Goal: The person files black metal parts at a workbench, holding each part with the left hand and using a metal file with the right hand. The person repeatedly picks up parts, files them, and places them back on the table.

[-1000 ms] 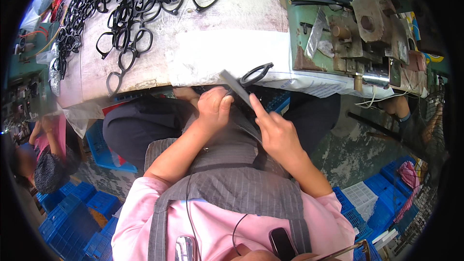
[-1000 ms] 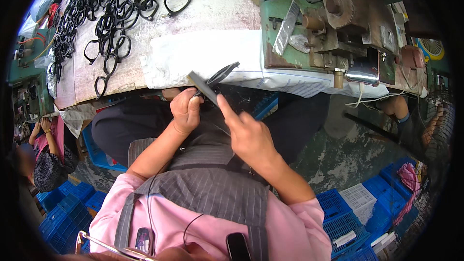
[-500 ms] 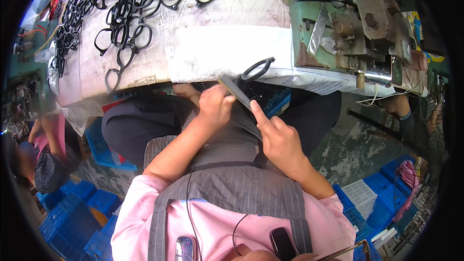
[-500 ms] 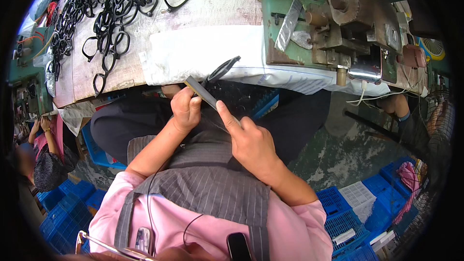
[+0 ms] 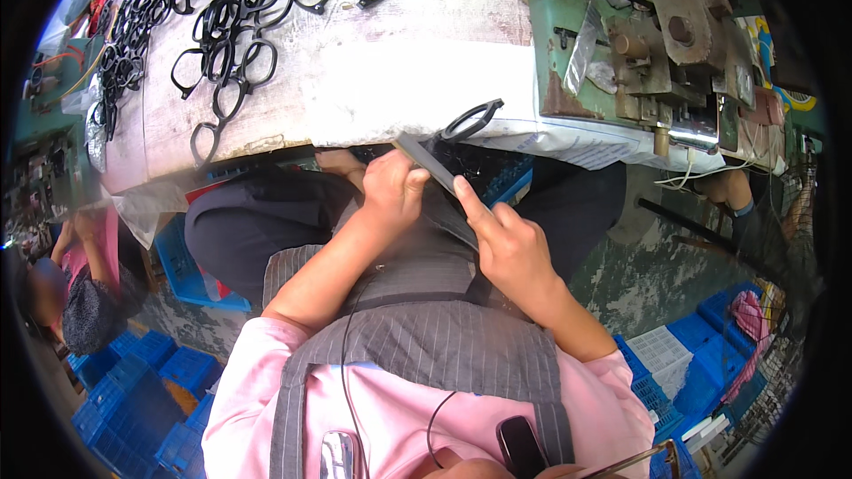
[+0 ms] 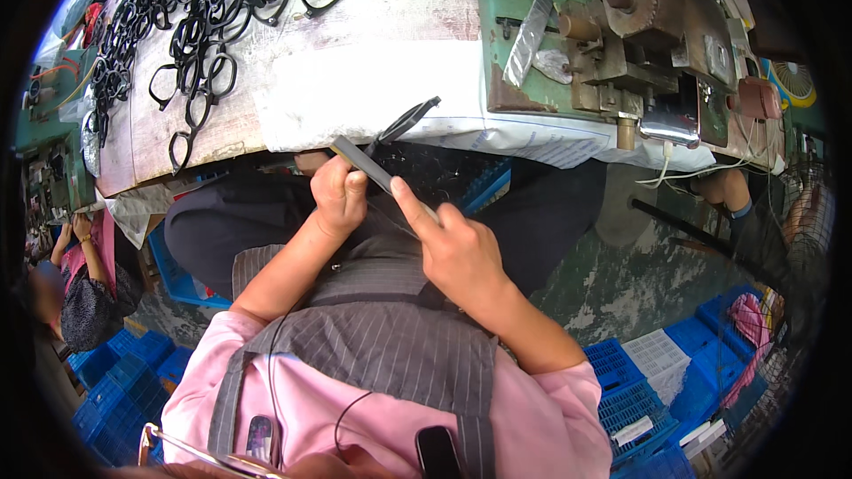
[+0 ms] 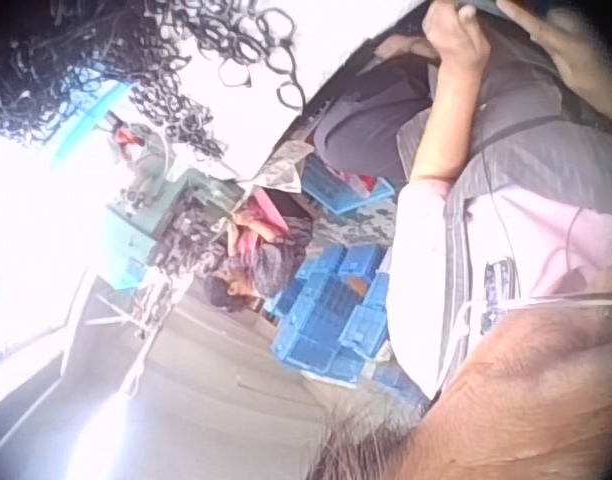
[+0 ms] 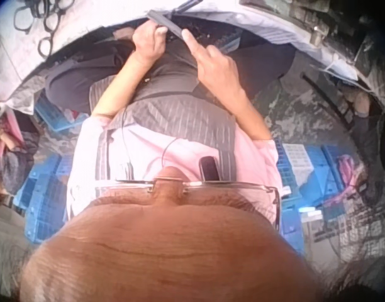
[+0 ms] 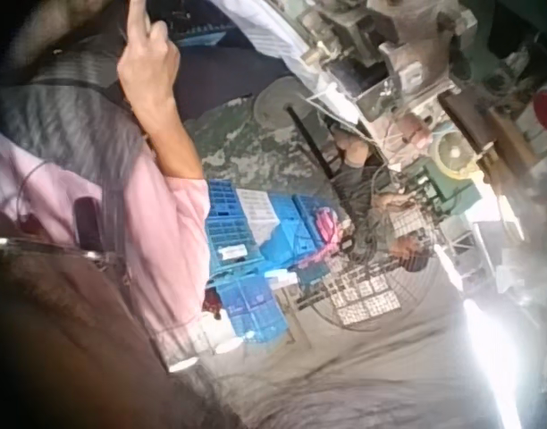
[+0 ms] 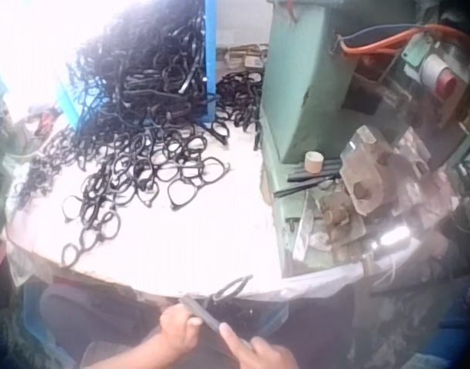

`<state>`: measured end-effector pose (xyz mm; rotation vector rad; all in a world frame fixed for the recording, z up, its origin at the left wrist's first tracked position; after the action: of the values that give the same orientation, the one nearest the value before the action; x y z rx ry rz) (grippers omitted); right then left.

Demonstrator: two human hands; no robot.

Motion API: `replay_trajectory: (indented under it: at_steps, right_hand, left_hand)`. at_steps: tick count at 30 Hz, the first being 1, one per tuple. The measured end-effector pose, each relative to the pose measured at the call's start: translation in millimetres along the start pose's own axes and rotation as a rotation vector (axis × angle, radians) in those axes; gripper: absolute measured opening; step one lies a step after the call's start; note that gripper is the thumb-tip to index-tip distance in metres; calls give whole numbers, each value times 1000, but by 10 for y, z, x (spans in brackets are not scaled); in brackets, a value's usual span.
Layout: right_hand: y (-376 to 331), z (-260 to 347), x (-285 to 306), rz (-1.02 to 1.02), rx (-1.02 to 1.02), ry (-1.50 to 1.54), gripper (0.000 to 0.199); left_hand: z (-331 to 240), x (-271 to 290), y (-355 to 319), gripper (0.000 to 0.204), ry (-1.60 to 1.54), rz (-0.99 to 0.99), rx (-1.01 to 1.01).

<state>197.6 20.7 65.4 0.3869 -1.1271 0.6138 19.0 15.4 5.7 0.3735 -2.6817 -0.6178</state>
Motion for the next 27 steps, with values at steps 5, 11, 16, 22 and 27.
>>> replay_trajectory:
  at_steps: [5,11,16,22,27]
  right_hand:
    - [198,-36,-125,-73,0,57,58]
    - [247,-26,24,-114,7,74,62]
    - [325,-207,343,-344,-37,233,60]
    - [453,-206,313,-240,-45,301,22]
    - [345,-7,101,-341,-94,334,16]
  left_hand:
    - [16,-13,7,36,-9,-5,-36]
    - [-5,-18,12,30,17,-8,-112]
    - [-65,101,113,24,-40,123,-101]
    - [-255,345,325,18,51,-132,-73]
    - [-348,316,391,15,220,-435,-52]
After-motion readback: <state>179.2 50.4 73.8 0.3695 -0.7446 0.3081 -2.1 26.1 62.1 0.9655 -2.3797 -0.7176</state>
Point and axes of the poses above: each hand's wrist, its own y-axis towards the middle knuckle, its own x-axis out of the back of the hand, z = x × y, the point moved 3 cm from there along y, towards the middle knuckle, and after that the axes turned 12 degrees about -y, right-handed, at the moved point
